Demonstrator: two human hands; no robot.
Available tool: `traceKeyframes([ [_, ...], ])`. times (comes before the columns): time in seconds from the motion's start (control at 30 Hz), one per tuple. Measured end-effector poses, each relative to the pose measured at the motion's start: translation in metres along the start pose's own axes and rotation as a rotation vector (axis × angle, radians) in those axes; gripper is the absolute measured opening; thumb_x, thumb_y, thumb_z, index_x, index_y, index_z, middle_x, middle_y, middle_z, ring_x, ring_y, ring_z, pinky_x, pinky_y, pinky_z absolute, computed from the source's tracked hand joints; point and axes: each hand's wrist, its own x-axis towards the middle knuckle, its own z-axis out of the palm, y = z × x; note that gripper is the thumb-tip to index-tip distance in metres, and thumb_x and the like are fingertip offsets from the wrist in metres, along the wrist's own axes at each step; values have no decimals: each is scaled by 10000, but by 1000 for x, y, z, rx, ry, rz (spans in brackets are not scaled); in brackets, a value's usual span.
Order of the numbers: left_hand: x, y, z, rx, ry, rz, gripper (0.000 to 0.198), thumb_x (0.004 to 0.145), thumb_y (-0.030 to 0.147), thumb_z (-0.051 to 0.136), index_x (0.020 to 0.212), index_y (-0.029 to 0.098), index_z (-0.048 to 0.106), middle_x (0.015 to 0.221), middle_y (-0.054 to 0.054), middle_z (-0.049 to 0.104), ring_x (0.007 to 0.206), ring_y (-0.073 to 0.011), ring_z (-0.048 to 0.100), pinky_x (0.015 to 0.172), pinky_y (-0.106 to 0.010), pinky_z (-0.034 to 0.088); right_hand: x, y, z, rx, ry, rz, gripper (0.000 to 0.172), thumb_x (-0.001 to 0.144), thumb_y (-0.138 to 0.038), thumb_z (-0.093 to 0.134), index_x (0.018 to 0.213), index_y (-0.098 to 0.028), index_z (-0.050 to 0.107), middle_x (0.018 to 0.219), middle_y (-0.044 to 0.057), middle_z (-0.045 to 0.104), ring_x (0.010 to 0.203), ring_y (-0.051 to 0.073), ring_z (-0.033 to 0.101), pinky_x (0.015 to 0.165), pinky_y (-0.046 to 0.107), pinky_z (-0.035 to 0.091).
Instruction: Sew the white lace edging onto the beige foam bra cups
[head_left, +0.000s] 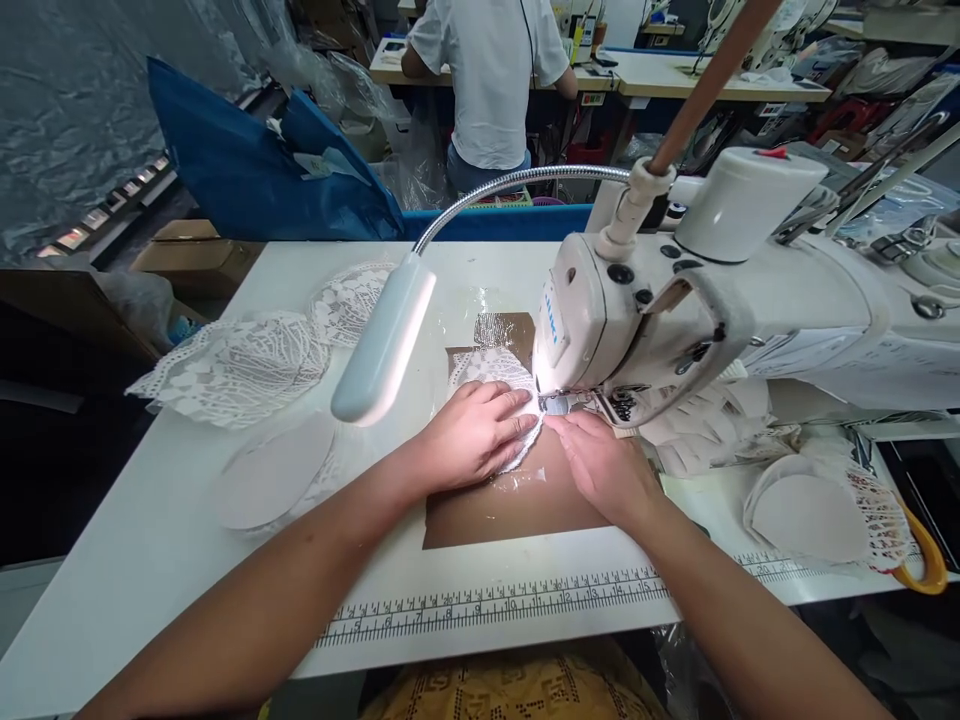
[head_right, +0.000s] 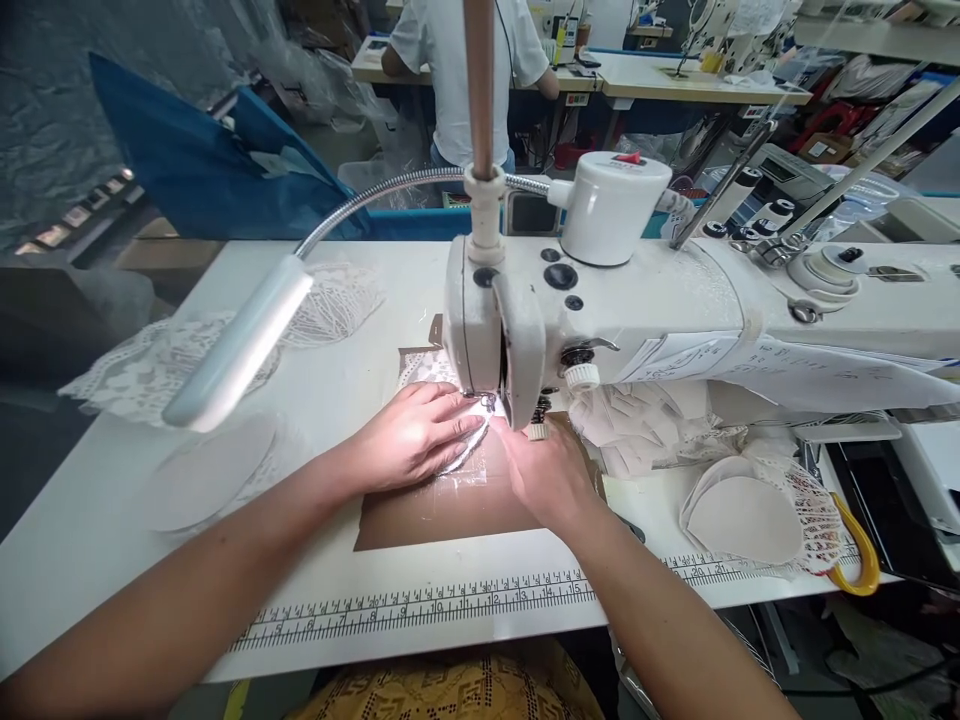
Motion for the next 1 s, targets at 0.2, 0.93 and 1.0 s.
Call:
traceKeyframes([
  [0.2,-1,-2,-2,-39,5,125,272,965,253,467,1169,167,626,1285,-120,593,1105,-254,536,900,-409,424,2,-5,-6,-44,-4,-124,436,849,-69,450,1212,-230,631,943,50,677,846,187,565,660,278,395],
  [0.93,5,7,5,17,3,24,337,969,290,442,1194,128,633,1268,-126,615,1075,-281,556,859,-426,470,6,-12,-10,-174,4,-20,444,845,-87,477,1247,-220,609,1048,52,682,799,186,563,652,292,355],
  [1.0,7,6,5,34,-3,11,353,964,303,442,1197,118,633,1277,-128,610,1047,-291,558,821,-428,475,6,-12,-9,-176,5,-20,437,846,-91,480,1240,-222,618,1050,58,688,790,189,573,648,293,364],
])
